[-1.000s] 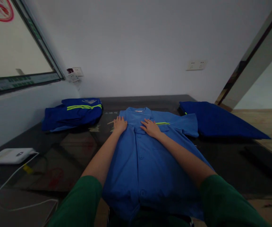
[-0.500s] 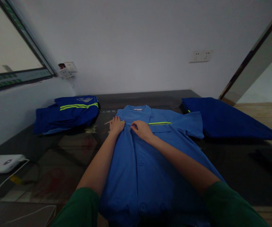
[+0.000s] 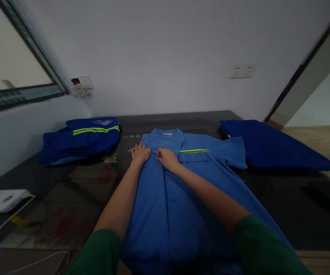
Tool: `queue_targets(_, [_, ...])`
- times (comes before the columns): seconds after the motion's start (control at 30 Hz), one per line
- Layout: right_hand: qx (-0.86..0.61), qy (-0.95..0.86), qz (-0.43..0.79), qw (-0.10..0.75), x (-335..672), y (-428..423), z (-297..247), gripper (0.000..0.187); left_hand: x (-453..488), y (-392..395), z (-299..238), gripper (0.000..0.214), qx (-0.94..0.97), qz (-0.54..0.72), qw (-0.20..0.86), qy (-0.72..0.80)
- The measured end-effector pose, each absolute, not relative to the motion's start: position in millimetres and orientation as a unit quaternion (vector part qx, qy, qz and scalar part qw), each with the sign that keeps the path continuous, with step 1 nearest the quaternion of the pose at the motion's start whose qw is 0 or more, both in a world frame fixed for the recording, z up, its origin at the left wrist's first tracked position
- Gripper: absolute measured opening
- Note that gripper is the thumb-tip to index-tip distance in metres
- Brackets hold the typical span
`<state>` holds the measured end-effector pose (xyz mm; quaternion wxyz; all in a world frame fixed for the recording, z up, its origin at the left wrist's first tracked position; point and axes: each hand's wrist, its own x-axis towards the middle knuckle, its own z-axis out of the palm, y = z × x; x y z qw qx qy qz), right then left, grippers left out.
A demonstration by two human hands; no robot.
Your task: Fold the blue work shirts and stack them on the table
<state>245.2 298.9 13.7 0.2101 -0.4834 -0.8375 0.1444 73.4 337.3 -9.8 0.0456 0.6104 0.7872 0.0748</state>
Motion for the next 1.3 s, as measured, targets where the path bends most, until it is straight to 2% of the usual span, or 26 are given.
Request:
queue_targets(0.27, [-0.474,-0.846,0.108,0.218,250.6,290.7,4.2,0.011,78.7,337.1,-0.2,0.064,0.598,0.070,0.026,0.798])
queue_targets(0.37, [-0.477,-0.826,0.147,0.262,257.1,296.6,11.4,0.011,80.3,344.8,3.1,0.065,0.615,0.079,-0.003,0.784])
queue_targets(0.5, [-0.460,-0.812,0.140,0.330,263.7,293.3,26.3,0.024,83.9,362.7,2.4,0.058,0.665,0.112,-0.039,0.738])
queue_targets(0.57, [-0.407,-0.853,0.109,0.308,262.7,284.2,27.4,0.027,85.5,372.4,0.5,0.056,0.677,0.112,-0.037,0.727])
queue_targets(0.63, [-0.356,-0.897,0.076,0.252,260.1,274.5,21.3,0.028,86.2,380.3,-1.9,0.055,0.681,0.103,-0.029,0.724])
queue_targets(0.73, [-0.349,-0.918,0.055,0.183,258.7,266.3,4.4,0.033,85.7,387.0,-7.0,0.057,0.684,0.089,-0.007,0.724])
queue_targets(0.93, [-0.359,-0.915,0.090,0.162,266.0,269.1,-2.9,0.037,85.7,388.7,-17.5,0.061,0.676,0.087,0.025,0.731])
queue_targets(1.03, [-0.380,-0.902,0.121,0.169,259.5,280.0,15.4,0.031,83.4,390.5,-16.7,0.058,0.672,0.138,0.030,0.727])
queue_targets(1.13, [-0.424,-0.880,0.119,0.176,241.6,294.7,32.8,0.027,77.4,394.7,-12.3,0.048,0.647,0.242,0.061,0.721])
queue_targets(1.3, [-0.505,-0.853,0.076,0.104,207.4,302.6,37.0,0.025,68.9,401.0,-9.1,0.044,0.588,0.347,0.108,0.722])
